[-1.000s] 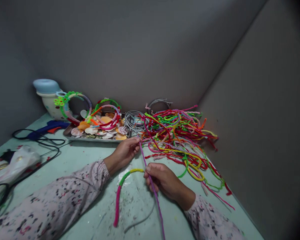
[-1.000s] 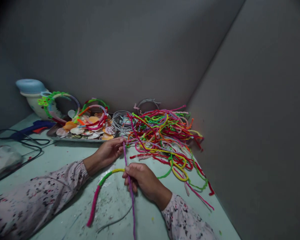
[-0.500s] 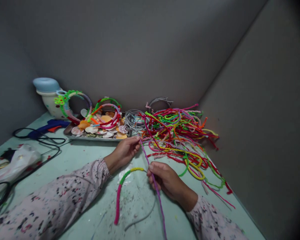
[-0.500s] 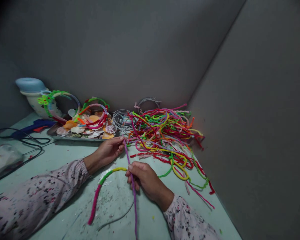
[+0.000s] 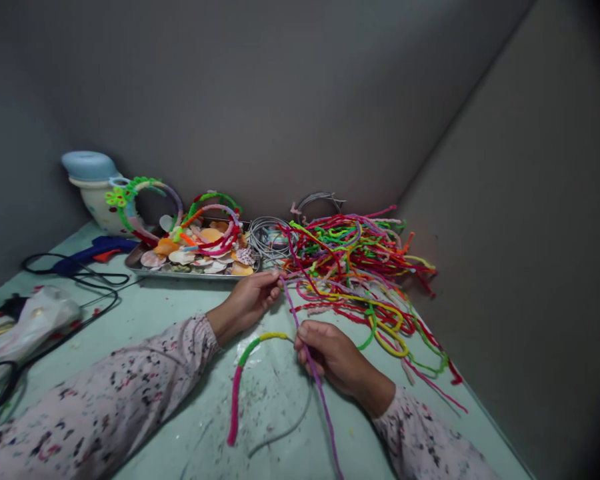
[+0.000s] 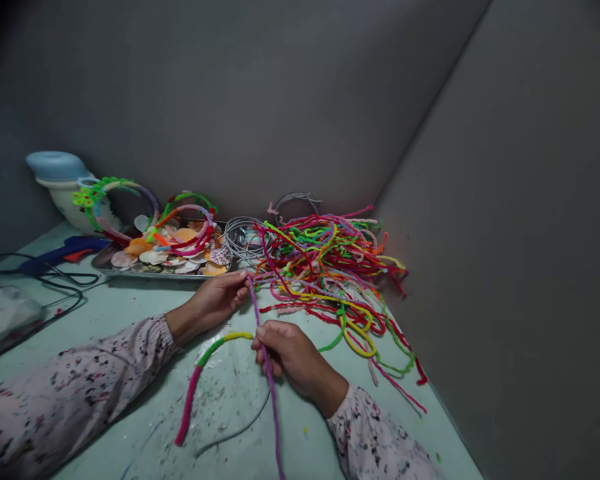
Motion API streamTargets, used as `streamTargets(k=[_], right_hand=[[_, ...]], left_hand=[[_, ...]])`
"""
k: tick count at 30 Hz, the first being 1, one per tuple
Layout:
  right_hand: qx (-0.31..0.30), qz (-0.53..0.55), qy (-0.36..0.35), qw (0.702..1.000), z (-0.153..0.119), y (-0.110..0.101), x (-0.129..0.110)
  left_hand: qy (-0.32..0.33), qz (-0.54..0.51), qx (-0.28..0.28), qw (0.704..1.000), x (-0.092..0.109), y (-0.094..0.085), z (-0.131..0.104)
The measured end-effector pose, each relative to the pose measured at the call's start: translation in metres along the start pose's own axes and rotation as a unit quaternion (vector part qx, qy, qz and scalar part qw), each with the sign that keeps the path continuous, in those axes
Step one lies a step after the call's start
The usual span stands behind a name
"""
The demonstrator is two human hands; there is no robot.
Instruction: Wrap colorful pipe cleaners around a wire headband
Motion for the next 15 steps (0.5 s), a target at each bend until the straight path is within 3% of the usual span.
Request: streamTargets(k=[7, 15], right_hand=[[0.0, 0.013, 0.011, 1.0, 0.0013, 0.0016, -0.0001], [-0.009, -0.039, 0.014, 0.999, 0.0024, 0.004, 0.0027]], left_hand=[[-0.015, 0.067, -0.075, 0.995, -0.004, 0.0088, -0.0036], [0.019, 0.07, 0.002, 0.997, -0.0029, 0.004, -0.0032]])
Point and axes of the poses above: each hand's wrist, its own z-axis towards the middle knuckle, its own y-axis out of the palm, x = y × z, the point moved 6 cm from there along z, towards the middle knuckle, and after that the axes turned 2 degrees about -y, right-handed, at the moved point
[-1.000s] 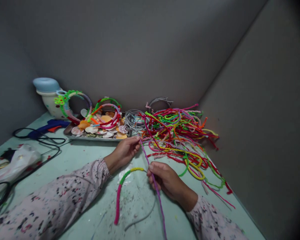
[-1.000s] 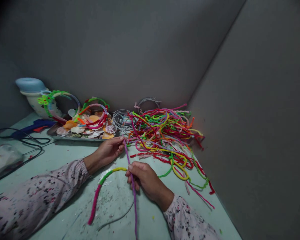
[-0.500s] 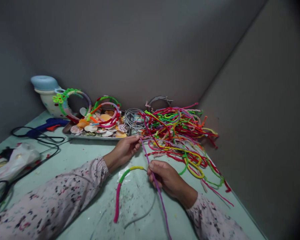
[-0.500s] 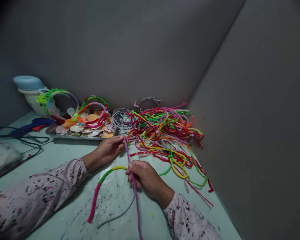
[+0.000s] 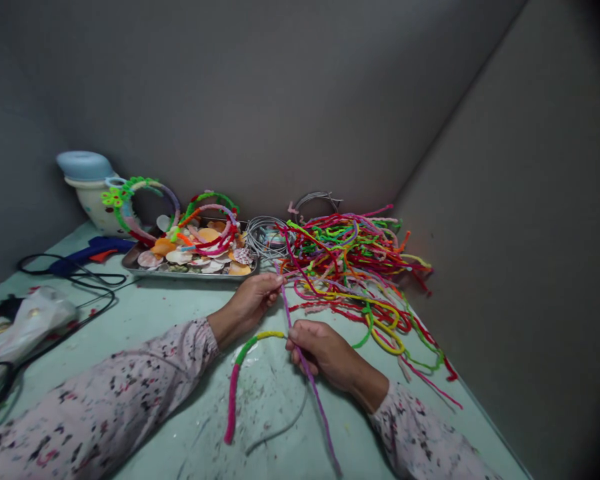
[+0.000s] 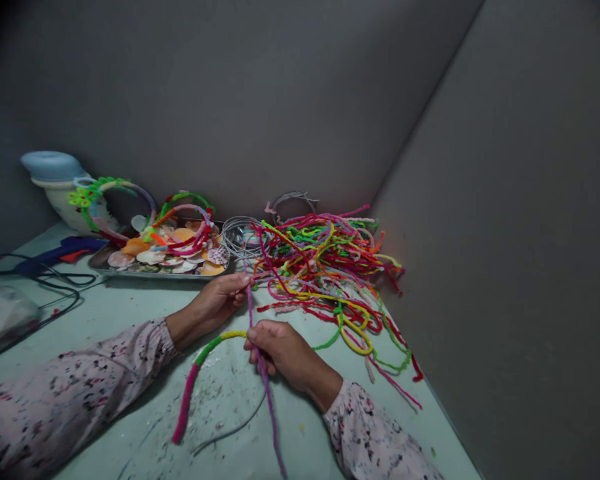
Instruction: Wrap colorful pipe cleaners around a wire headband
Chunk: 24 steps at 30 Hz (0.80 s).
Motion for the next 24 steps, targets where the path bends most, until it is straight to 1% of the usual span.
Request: streamTargets(k=[2, 3, 5, 7, 9, 12, 17, 20, 24], right_hand=[[0.015, 0.005, -0.016, 1.0, 0.001, -0.002, -0.002], [0.034, 0.017, -0.03, 0.999, 0.002, -0.005, -0.004], [0.092, 0.053, -0.07, 0.992, 0.002, -0.015, -0.011], [0.159, 0.092, -0.115, 0.976, 0.003, -0.028, -0.017], [0.203, 0.114, -0.156, 0.96, 0.003, -0.04, -0.023], [0.231, 0.125, -0.195, 0.945, 0.004, -0.051, -0.028], [0.265, 0.126, -0.218, 0.931, 0.003, -0.058, -0.029], [0.283, 0.122, -0.225, 0.924, 0.001, -0.061, -0.029], [0.297, 0.122, -0.224, 0.92, -0.002, -0.063, -0.032]], left_hand=[[0.001, 0.009, -0.009, 1.0, 0.0, 0.001, 0.0], [-0.001, 0.014, -0.021, 1.0, 0.0, 0.003, 0.0], [-0.009, 0.02, -0.05, 0.998, -0.001, 0.006, -0.001], [-0.023, 0.031, -0.07, 0.997, -0.004, 0.01, -0.004], [-0.027, 0.075, -0.084, 0.993, -0.007, 0.015, -0.008], [-0.023, 0.17, -0.127, 0.977, -0.012, 0.025, -0.016], [-0.028, 0.285, -0.193, 0.938, -0.019, 0.038, -0.027], [-0.029, 0.313, -0.202, 0.927, -0.021, 0.039, -0.029], [-0.021, 0.312, -0.2, 0.929, -0.017, 0.039, -0.028]])
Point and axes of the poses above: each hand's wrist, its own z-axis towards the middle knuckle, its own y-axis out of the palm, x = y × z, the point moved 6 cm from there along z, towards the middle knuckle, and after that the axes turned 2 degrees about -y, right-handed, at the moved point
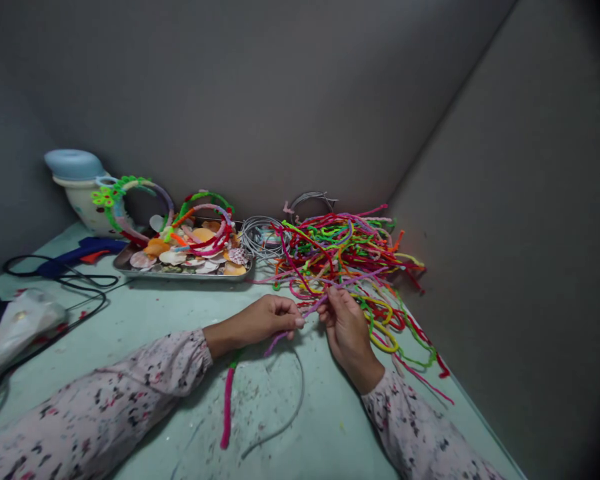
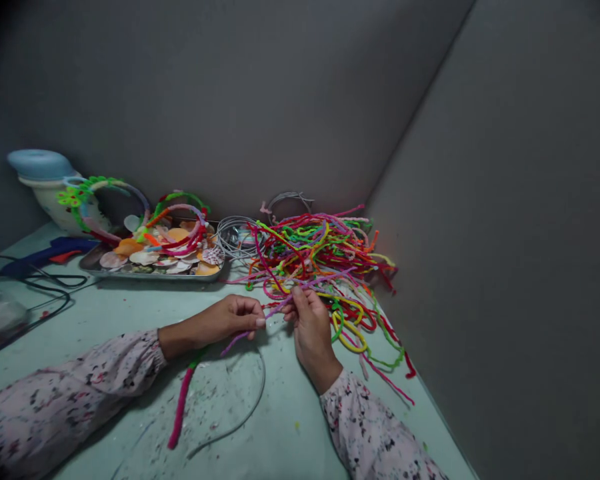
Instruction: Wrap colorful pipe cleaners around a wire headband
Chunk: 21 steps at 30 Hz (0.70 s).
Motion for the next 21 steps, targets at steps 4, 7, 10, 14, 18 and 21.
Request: streamTargets(k=[4, 7, 10, 14, 18, 21], right_hand=[[0.008, 0.018, -0.009, 1.0, 0.0, 0.0, -0.004], [0.007, 0.021, -0.011, 1.0, 0.001, -0.001, -0.005], [0.019, 0.015, -0.019, 1.0, 0.004, -0.005, -0.006], [0.05, 0.033, -0.043, 0.997, 0.006, -0.011, -0.009], [0.065, 0.043, -0.06, 0.995, 0.007, -0.015, -0.011], [0.027, 0.029, -0.041, 0.998, 0.005, -0.011, -0.006]], left_hand=[[-0.035, -0.006, -0.005, 0.999, 0.002, 0.001, -0.001], [-0.051, -0.041, -0.013, 0.998, 0.002, 0.002, -0.003], [-0.05, -0.084, -0.025, 0.995, 0.001, 0.001, -0.002], [-0.057, -0.097, -0.049, 0.992, -0.003, 0.001, -0.001], [-0.069, -0.099, -0.045, 0.992, -0.006, 0.001, 0.0], [-0.068, -0.099, -0.034, 0.992, -0.006, 0.0, -0.001]])
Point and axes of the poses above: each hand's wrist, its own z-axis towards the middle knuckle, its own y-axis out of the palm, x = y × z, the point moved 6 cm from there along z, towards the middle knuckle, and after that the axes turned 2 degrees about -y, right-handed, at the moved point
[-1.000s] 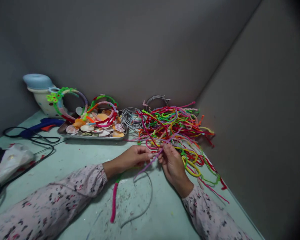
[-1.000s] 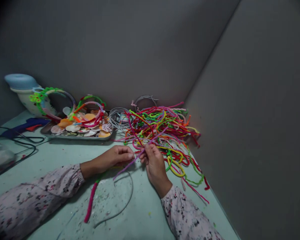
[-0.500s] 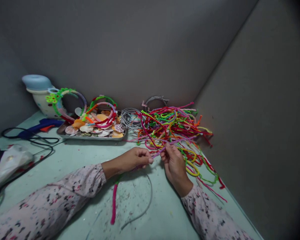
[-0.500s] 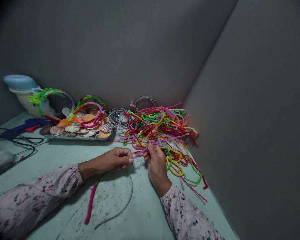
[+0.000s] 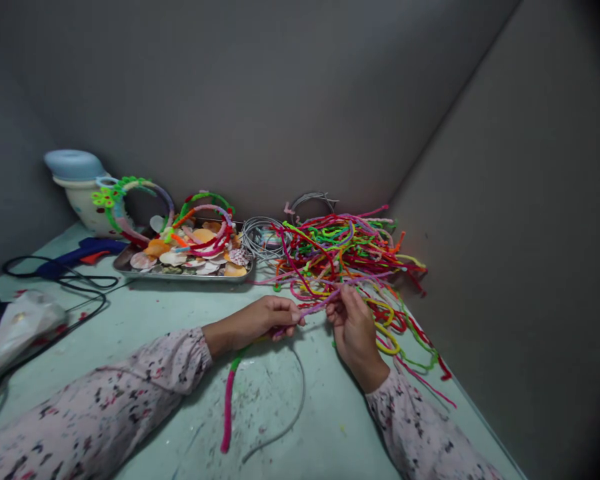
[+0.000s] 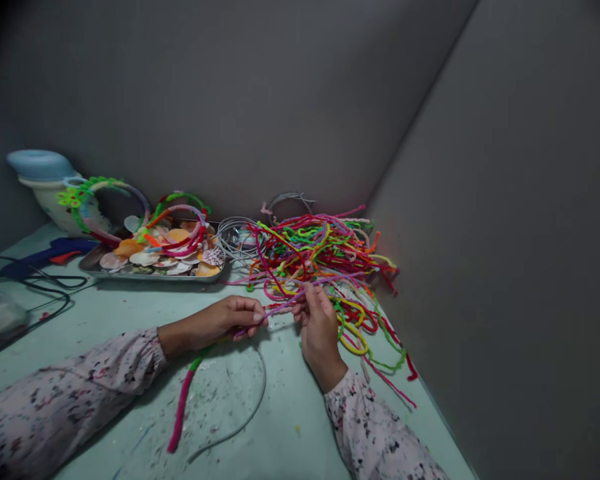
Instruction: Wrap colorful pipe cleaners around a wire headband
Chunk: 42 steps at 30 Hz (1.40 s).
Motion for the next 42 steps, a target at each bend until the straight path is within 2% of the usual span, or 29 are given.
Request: streamTargets(k=[4, 6, 15, 24, 33, 38, 42], right_hand=[[-0.139, -0.088, 0.066, 0.984, -0.011, 0.017, 0.014], [-0.167, -0.135, 0.069, 0.974, -0.015, 0.021, 0.016], [-0.145, -0.199, 0.048, 0.968, -0.014, 0.021, 0.01], [-0.151, -0.232, 0.038, 0.96, -0.017, 0.025, 0.008], [-0.158, -0.231, 0.035, 0.959, -0.018, 0.026, 0.008], [-0.137, -0.22, 0.027, 0.965, -0.022, 0.027, 0.005], [-0.121, -0.205, 0.029, 0.971, -0.02, 0.024, 0.004]], left_hand=[[0.008, -0.021, 0.008, 1.0, -0.001, -0.002, 0.001], [0.009, -0.04, 0.014, 0.999, -0.002, -0.003, 0.002], [0.024, -0.068, 0.038, 0.997, -0.004, -0.004, 0.005], [0.078, 0.045, 0.039, 0.995, 0.0, -0.001, 0.003], [0.072, 0.068, 0.039, 0.994, -0.001, -0.003, 0.005], [0.065, 0.071, 0.061, 0.993, -0.004, -0.006, 0.006], [0.069, 0.057, 0.048, 0.995, 0.002, -0.001, 0.003]])
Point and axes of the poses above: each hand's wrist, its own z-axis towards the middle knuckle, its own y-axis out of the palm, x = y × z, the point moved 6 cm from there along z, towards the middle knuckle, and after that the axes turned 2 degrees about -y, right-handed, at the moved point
